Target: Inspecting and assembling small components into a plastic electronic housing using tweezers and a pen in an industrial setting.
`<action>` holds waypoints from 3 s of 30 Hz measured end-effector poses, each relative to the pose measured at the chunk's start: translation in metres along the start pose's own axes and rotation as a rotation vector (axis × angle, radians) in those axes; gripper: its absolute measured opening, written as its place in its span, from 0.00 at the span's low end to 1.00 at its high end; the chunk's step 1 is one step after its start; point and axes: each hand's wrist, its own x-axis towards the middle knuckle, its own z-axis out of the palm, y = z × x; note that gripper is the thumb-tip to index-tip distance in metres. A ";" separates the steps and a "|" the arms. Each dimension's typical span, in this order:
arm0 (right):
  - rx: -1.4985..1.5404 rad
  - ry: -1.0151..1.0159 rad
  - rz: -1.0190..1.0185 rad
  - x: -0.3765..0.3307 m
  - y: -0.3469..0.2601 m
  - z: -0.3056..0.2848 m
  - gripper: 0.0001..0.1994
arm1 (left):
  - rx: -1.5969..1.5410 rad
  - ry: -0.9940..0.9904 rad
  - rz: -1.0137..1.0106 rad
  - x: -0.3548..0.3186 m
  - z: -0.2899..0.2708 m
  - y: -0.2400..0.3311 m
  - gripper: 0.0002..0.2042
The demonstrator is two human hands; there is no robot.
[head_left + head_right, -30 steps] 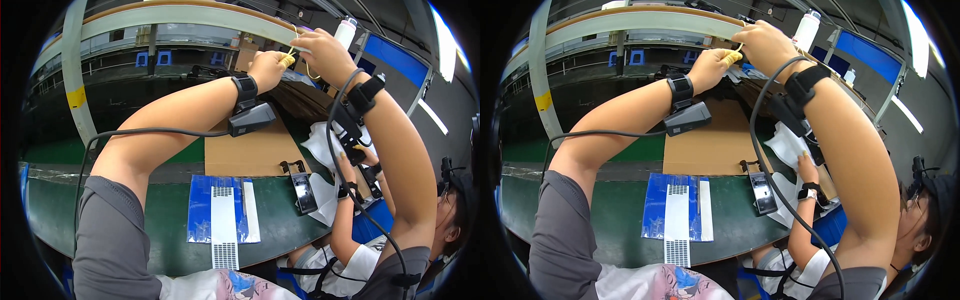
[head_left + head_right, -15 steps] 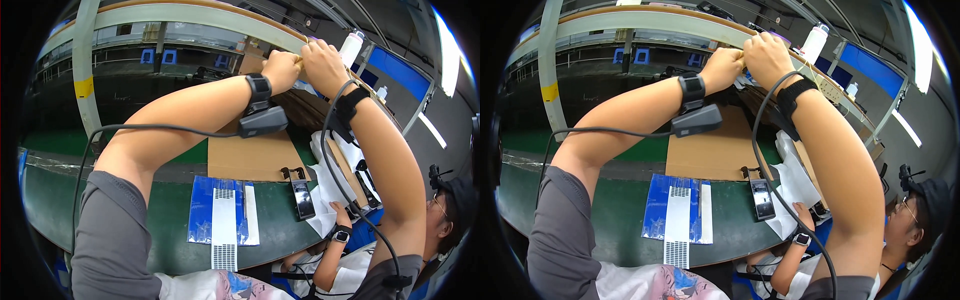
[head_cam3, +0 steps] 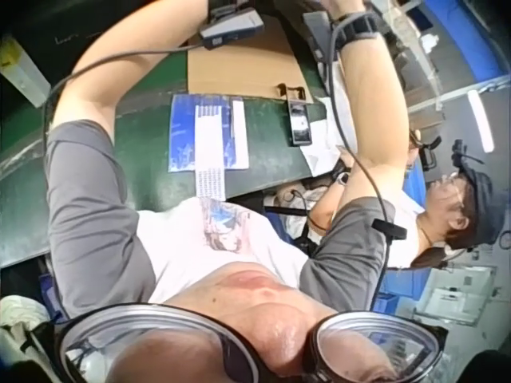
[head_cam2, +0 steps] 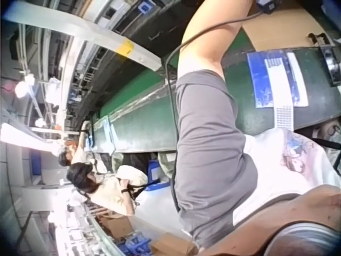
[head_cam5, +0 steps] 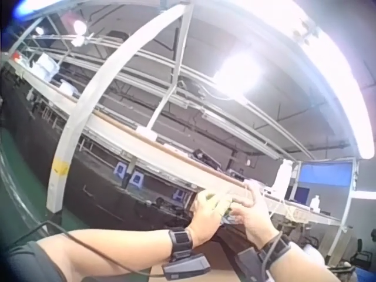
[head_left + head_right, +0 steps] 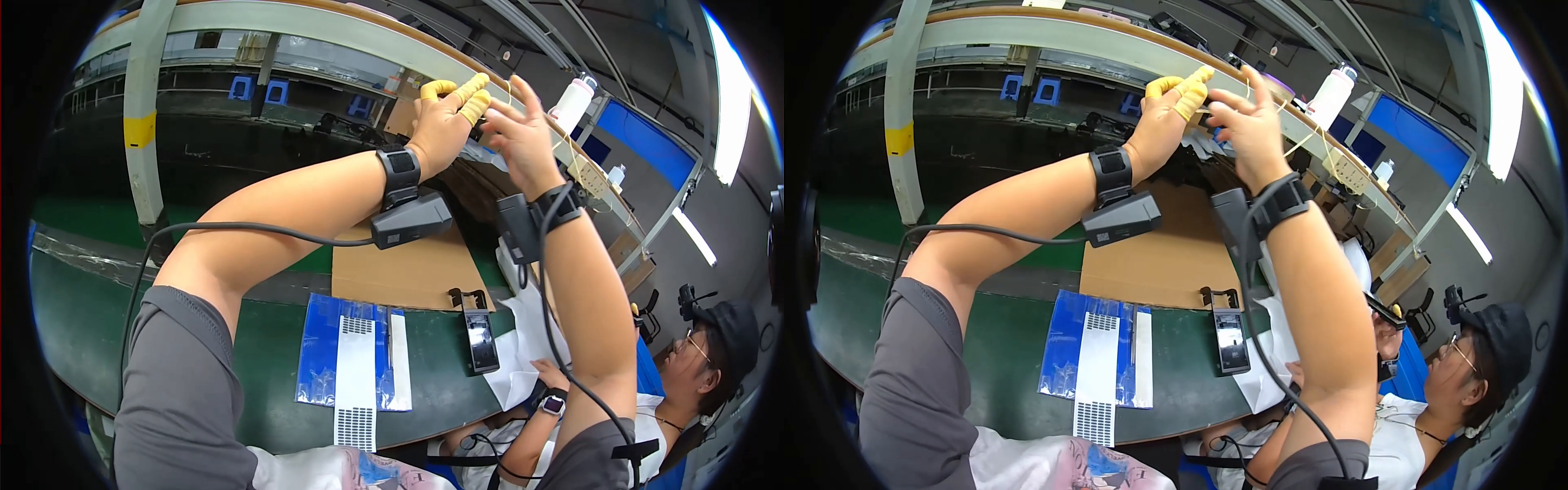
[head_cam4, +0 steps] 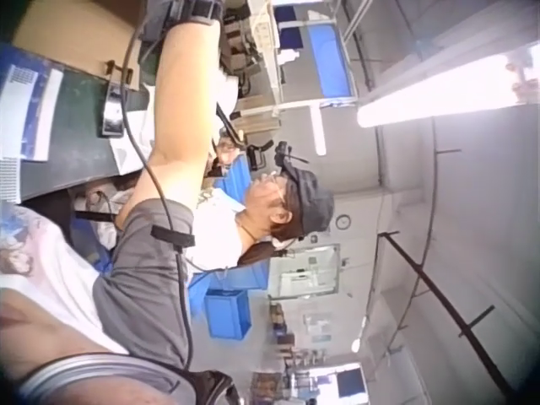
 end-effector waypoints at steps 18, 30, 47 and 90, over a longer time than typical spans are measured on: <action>-0.557 0.443 -0.398 0.036 0.035 0.041 0.19 | 0.305 -0.045 -0.010 -0.063 -0.096 0.014 0.27; -0.757 0.390 -0.398 0.042 0.036 0.045 0.25 | -0.425 0.237 -0.200 -0.124 -0.138 0.045 0.22; -1.625 -0.095 -1.019 0.057 0.022 0.017 0.24 | -0.389 0.276 -0.163 -0.124 -0.139 0.044 0.21; -0.403 0.335 0.232 -0.261 0.012 0.075 0.38 | -1.007 -0.276 -1.170 -0.203 -0.050 0.022 0.09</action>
